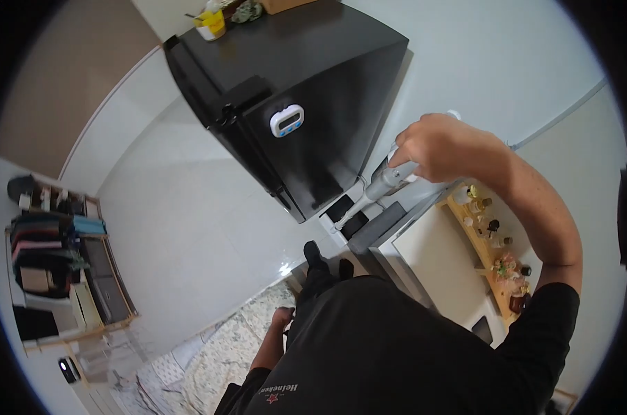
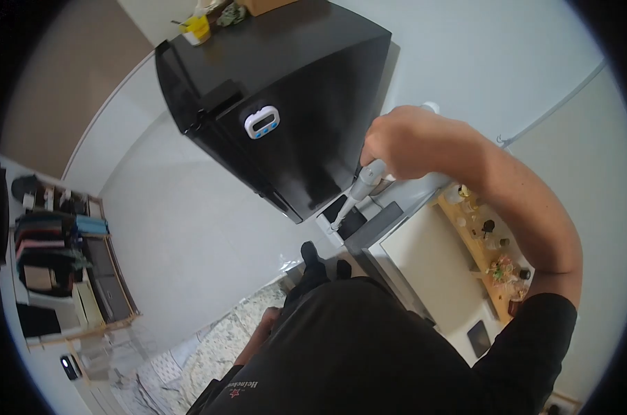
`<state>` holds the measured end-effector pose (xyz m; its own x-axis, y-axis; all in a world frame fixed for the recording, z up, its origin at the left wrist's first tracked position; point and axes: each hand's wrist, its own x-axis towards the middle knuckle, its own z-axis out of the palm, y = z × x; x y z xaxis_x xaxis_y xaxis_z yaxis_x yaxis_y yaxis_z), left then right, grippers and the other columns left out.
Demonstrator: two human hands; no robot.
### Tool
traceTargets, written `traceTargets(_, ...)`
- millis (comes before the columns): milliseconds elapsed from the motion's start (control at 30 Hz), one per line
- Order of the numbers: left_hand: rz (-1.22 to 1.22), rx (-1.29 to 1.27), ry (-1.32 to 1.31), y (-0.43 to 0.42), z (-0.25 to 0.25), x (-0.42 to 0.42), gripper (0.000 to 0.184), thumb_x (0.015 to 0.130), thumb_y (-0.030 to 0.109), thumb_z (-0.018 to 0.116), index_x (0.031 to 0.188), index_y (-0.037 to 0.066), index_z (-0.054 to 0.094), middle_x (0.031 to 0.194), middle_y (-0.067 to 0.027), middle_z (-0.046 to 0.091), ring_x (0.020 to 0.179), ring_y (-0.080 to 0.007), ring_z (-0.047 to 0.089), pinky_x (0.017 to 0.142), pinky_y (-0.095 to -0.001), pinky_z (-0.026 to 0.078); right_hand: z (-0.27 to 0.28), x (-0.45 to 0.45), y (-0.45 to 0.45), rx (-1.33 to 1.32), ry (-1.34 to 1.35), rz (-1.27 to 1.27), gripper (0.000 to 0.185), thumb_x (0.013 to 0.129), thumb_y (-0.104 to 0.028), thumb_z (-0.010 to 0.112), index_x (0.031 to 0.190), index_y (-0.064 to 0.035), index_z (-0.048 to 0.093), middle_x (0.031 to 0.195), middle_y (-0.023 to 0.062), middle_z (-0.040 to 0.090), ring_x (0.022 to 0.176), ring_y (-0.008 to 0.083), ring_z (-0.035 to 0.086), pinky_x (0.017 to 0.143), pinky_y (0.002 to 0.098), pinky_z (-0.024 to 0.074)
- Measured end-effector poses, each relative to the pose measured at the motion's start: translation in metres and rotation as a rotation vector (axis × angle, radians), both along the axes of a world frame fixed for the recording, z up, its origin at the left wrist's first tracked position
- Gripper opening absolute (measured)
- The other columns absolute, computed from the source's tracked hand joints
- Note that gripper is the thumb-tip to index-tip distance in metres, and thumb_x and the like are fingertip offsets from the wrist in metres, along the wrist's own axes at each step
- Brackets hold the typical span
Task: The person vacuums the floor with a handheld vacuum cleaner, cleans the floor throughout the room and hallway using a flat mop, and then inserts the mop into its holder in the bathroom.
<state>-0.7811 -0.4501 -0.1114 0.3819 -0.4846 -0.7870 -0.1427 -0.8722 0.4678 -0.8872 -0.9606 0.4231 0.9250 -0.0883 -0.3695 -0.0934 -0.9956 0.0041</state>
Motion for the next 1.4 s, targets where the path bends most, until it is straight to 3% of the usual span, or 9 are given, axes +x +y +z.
traceTargets(200, -0.264, -0.122, -0.018, -0.061, -0.012, 0.094, 0.04, 0.084, 0.034, 0.055, 0.082, -0.004, 0.068, 0.079, -0.0161, 0.069, 0.074, -0.029, 0.066, 0.073, -0.0395, 0.049, 0.022, 0.019, -0.022, -0.169, 0.068, -0.075, 0.043, 0.07, 0.003, 0.062, 0.105, -0.0195, 0.072, 0.08, 0.0, 0.062, 0.074, 0.0158, 0.057, 0.076, 0.0262, 0.0402)
traceTargets(467, -0.166, 0.065, 0.041, -0.1, -0.004, 0.177, 0.036, 0.088, 0.03, 0.049, 0.087, -0.001, 0.067, 0.096, -0.0202, 0.067, 0.091, -0.0335, 0.063, 0.083, -0.0421, 0.048, 0.003, 0.034, -0.066, -0.248, -0.019, -0.133, 0.04, 0.068, 0.004, 0.061, 0.096, -0.0212, 0.074, 0.078, 0.0016, 0.057, 0.075, 0.0153, 0.053, 0.076, 0.0316, 0.0364)
traceTargets(533, -0.621, -0.087, -0.16, -0.091, -0.026, 0.194, 0.035, 0.089, 0.03, 0.048, 0.088, 0.001, 0.067, 0.096, -0.0193, 0.067, 0.094, -0.034, 0.062, 0.084, -0.0419, 0.048, -0.009, 0.031, -0.072, -0.266, -0.06, -0.125, 0.04, 0.068, 0.003, 0.061, 0.097, -0.021, 0.074, 0.077, 0.0021, 0.056, 0.074, 0.0155, 0.053, 0.076, 0.032, 0.0358)
traceTargets(667, -0.815, -0.126, -0.246, -0.084, -0.021, 0.207, 0.035, 0.088, 0.032, 0.051, 0.088, 0.0, 0.067, 0.094, -0.0163, 0.068, 0.093, -0.0334, 0.063, 0.083, -0.0422, 0.048, -0.019, 0.038, -0.079, -0.324, -0.024, -0.073, 0.042, 0.069, 0.001, 0.063, 0.1, -0.0255, 0.073, 0.082, -0.0008, 0.06, 0.076, 0.015, 0.056, 0.077, 0.0311, 0.037)
traceTargets(700, -0.35, 0.097, -0.055, -0.096, 0.005, 0.204, 0.038, 0.086, 0.035, 0.054, 0.087, 0.0, 0.068, 0.092, -0.0173, 0.069, 0.09, -0.0337, 0.064, 0.083, -0.0419, 0.049, -0.021, 0.042, -0.079, -0.346, 0.027, -0.076, 0.041, 0.07, -0.001, 0.064, 0.1, -0.0266, 0.073, 0.083, -0.0015, 0.06, 0.078, 0.0144, 0.057, 0.078, 0.0315, 0.037)
traceTargets(800, -0.246, 0.14, -0.029, -0.093, 0.003, 0.202, 0.04, 0.085, 0.037, 0.055, 0.087, -0.001, 0.069, 0.092, -0.0194, 0.069, 0.089, -0.0344, 0.065, 0.082, -0.0416, 0.049, -0.03, 0.05, -0.086, -0.406, 0.084, -0.046, 0.039, 0.071, -0.005, 0.065, 0.102, -0.0273, 0.072, 0.085, -0.003, 0.061, 0.084, 0.0131, 0.058, 0.08, 0.0329, 0.037)
traceTargets(1233, -0.201, 0.149, 0.012, -0.113, 0.027, 0.203, 0.041, 0.085, 0.035, 0.055, 0.091, -0.003, 0.068, 0.091, -0.0219, 0.068, 0.088, -0.0342, 0.066, 0.081, -0.0419, 0.049, -0.083, 0.043, -0.112, -0.497, 0.169, -0.034, 0.038, 0.077, -0.008, 0.061, 0.105, -0.0327, 0.07, 0.095, -0.0041, 0.062, 0.092, 0.0101, 0.057, 0.085, 0.0336, 0.0357)
traceTargets(1333, -0.429, 0.07, -0.049, -0.111, 0.025, 0.206, 0.041, 0.085, 0.035, 0.055, 0.091, -0.004, 0.068, 0.089, -0.0199, 0.069, 0.086, -0.0321, 0.066, 0.08, -0.0411, 0.049, -0.091, 0.04, -0.117, -0.443, 0.099, -0.053, 0.042, 0.074, -0.003, 0.062, 0.105, -0.0299, 0.072, 0.093, -0.0023, 0.062, 0.089, 0.0133, 0.057, 0.084, 0.0328, 0.0353)
traceTargets(1400, -0.183, 0.176, 0.013, -0.11, 0.02, 0.206, 0.037, 0.085, 0.034, 0.056, 0.092, -0.001, 0.069, 0.089, -0.0186, 0.069, 0.086, -0.0319, 0.066, 0.079, -0.0407, 0.05, -0.094, 0.039, -0.123, -0.436, 0.168, -0.082, 0.041, 0.077, -0.007, 0.061, 0.107, -0.0343, 0.07, 0.097, -0.0039, 0.062, 0.091, 0.0122, 0.057, 0.087, 0.0331, 0.0352)
